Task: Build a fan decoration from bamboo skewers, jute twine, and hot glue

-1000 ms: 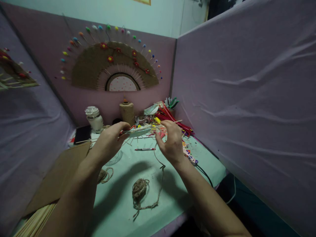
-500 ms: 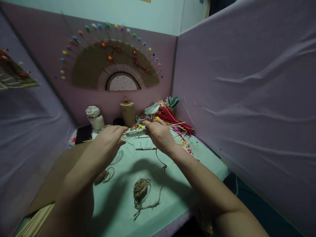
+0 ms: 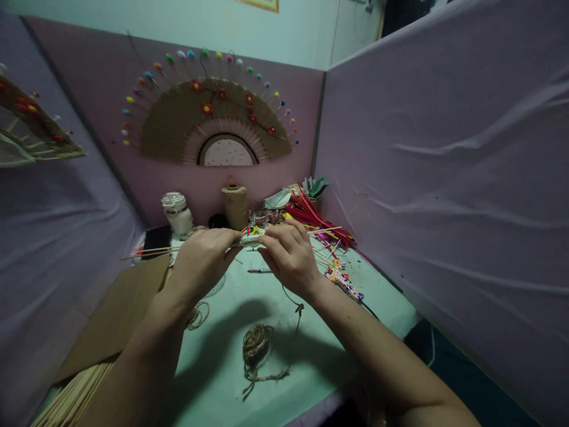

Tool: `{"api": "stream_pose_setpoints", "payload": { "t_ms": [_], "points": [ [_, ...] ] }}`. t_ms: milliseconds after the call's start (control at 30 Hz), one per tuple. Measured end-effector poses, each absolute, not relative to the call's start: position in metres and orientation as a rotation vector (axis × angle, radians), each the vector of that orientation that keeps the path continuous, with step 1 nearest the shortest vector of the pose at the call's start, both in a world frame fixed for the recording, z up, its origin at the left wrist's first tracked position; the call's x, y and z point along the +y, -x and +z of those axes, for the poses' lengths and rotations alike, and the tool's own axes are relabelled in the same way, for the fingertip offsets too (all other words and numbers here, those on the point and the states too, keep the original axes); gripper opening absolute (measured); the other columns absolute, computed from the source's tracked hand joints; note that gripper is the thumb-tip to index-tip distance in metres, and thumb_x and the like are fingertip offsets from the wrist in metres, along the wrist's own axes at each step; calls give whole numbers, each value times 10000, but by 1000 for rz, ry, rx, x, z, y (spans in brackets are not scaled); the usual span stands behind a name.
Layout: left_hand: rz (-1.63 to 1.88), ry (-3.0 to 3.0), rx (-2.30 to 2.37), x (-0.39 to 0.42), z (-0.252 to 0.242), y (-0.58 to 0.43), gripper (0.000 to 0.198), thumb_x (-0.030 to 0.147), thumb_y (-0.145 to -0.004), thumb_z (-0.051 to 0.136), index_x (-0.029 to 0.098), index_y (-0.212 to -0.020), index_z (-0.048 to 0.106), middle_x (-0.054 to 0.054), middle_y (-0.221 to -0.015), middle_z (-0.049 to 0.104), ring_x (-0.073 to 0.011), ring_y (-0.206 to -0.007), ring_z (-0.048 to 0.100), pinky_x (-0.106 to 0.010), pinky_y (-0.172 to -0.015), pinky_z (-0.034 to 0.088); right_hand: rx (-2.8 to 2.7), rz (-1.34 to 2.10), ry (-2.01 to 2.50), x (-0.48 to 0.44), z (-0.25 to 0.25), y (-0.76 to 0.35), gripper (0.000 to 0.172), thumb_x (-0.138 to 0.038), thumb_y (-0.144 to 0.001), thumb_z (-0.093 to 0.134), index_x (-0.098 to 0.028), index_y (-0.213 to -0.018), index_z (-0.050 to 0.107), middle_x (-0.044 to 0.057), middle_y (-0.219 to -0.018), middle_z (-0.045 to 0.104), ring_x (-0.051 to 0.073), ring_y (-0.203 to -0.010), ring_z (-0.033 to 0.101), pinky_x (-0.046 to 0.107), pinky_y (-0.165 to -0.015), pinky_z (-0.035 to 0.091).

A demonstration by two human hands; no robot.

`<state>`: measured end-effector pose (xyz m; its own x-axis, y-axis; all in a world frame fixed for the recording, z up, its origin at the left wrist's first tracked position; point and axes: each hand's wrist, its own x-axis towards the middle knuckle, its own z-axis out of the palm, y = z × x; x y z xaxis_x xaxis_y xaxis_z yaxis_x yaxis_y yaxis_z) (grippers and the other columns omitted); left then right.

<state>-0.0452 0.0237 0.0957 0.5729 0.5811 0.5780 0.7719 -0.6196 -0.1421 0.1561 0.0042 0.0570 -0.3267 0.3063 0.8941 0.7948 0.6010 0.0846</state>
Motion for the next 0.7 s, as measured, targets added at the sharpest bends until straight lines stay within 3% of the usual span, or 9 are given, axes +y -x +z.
{"api": "stream_pose_setpoints", "payload": {
  "t_ms": [200, 700],
  "points": [
    [-675, 2400, -1100, 17, 96, 40, 84, 190, -900, 568, 165, -877, 645, -71, -860, 719, -242, -797, 656, -353, -674, 420, -1930, -643, 815, -3, 48, -146, 347, -174, -904, 572, -284, -1230, 618, 53, -1066, 713, 212, -1021, 632, 419, -970, 471],
    [-741, 2432, -1084, 18, 90, 37, 111, 183, -892, 586, 147, -946, 676, -96, -923, 735, -257, -869, 686, -362, -753, 506, -1915, -764, 800, -5, 44, -141, 344, -135, -881, 608, -167, -1224, 618, 100, -1034, 726, 241, -1025, 634, 422, -929, 504]
  ]
}}
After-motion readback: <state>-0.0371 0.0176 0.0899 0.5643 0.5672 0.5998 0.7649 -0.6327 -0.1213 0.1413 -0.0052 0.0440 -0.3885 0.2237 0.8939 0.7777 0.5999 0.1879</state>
